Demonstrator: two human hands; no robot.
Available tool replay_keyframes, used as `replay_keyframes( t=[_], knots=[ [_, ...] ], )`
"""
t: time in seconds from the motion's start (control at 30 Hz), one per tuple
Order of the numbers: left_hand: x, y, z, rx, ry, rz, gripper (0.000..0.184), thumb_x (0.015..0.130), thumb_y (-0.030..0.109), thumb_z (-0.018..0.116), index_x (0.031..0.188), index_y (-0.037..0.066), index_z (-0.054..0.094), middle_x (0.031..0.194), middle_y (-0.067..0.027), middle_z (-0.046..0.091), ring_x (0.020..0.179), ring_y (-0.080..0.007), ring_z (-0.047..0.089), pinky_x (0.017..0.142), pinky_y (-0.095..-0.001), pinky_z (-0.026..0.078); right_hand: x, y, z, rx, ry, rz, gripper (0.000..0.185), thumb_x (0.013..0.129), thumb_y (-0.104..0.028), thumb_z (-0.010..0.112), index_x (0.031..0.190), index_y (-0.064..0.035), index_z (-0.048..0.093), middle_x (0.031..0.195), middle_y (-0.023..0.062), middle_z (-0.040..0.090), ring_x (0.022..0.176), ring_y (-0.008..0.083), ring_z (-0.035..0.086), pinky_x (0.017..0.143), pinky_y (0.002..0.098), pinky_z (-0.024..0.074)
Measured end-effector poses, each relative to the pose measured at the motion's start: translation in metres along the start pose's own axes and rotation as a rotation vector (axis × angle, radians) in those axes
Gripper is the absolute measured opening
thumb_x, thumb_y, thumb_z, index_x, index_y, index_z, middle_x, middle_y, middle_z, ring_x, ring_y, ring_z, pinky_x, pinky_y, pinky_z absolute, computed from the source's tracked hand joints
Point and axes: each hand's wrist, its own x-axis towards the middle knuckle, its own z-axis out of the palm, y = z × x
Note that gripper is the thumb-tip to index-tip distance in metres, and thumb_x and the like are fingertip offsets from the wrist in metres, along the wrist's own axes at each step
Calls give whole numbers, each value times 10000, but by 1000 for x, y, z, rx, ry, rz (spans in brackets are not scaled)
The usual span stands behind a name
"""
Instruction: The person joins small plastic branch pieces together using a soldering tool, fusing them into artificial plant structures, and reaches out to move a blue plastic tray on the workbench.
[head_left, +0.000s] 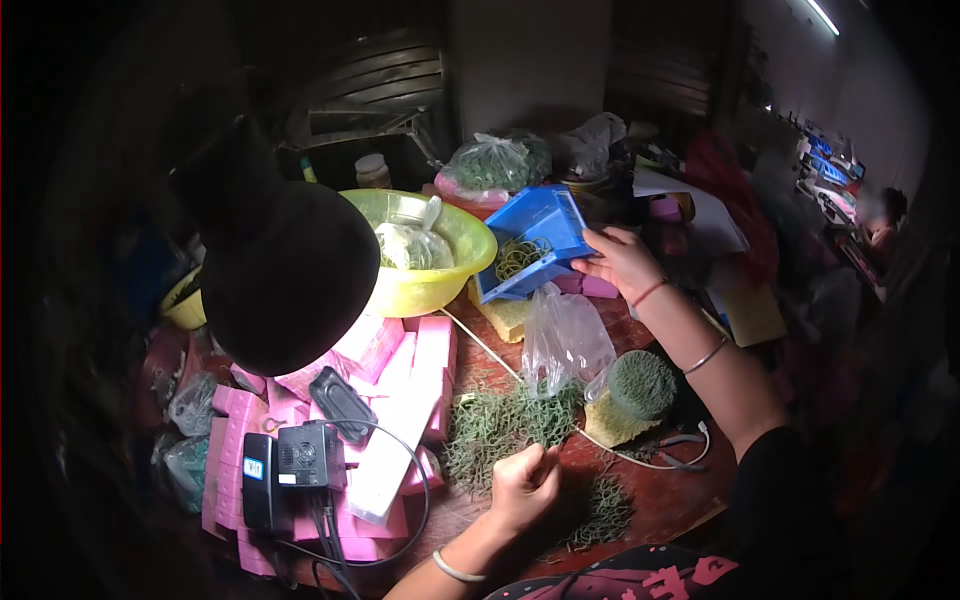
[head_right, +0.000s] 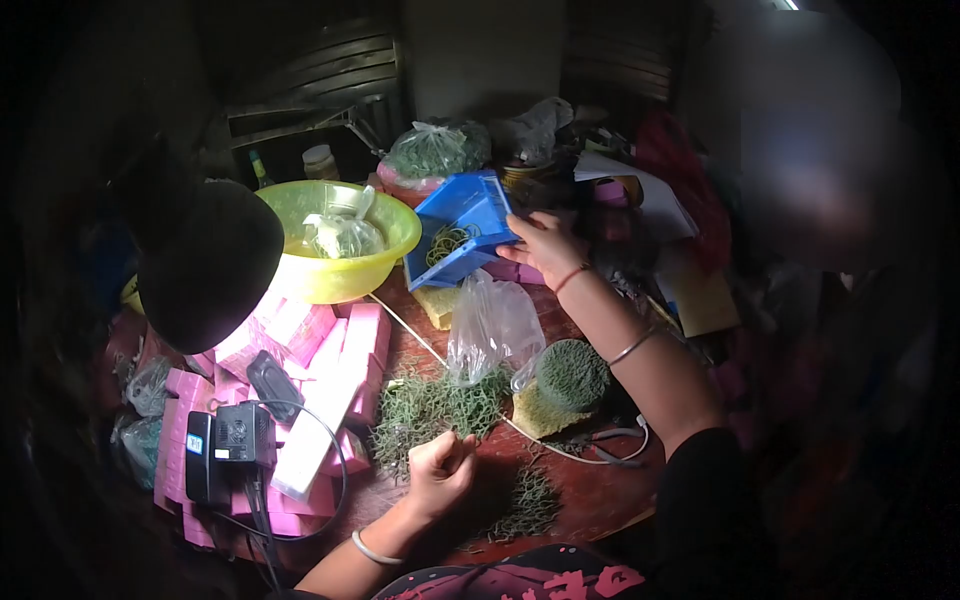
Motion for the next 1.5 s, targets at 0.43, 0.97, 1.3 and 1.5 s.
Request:
replay_keyframes(
  t=[0.43,0.97,1.3,1.5],
  knots=[
    [0,1,0,23,-20,-26,372,833,-15,680,636,44,370,523,-86,343,428,-222,348,437,-336,324,-25,6,-23,112,31,-23,118,918,-138,672,931,-42,605,964,67,629,854,203,653,753,368,589],
    [0,3,3,-28,-3,9,411,834,-46,677,617,43,339,530,-53,265,466,-146,243,426,-302,256,-54,-14,-51,19,170,34,145,907,-167,680,944,-36,628,934,63,640,808,186,652,728,334,588],
    [-2,3,1,23,-39,2,358,836,-17,682,638,22,386,541,-113,354,443,-225,346,437,-331,319,-104,-26,-62,19,188,-47,193,915,-201,668,981,-27,614,956,76,645,750,174,644,749,331,580],
    [-3,1,4,9,-27,-14,370,837,-22,677,627,31,376,520,-83,322,439,-182,298,424,-308,290,-151,-37,-68,50,177,-86,163,921,-201,658,966,-47,629,963,64,655,818,160,664,779,356,583]
  ],
)
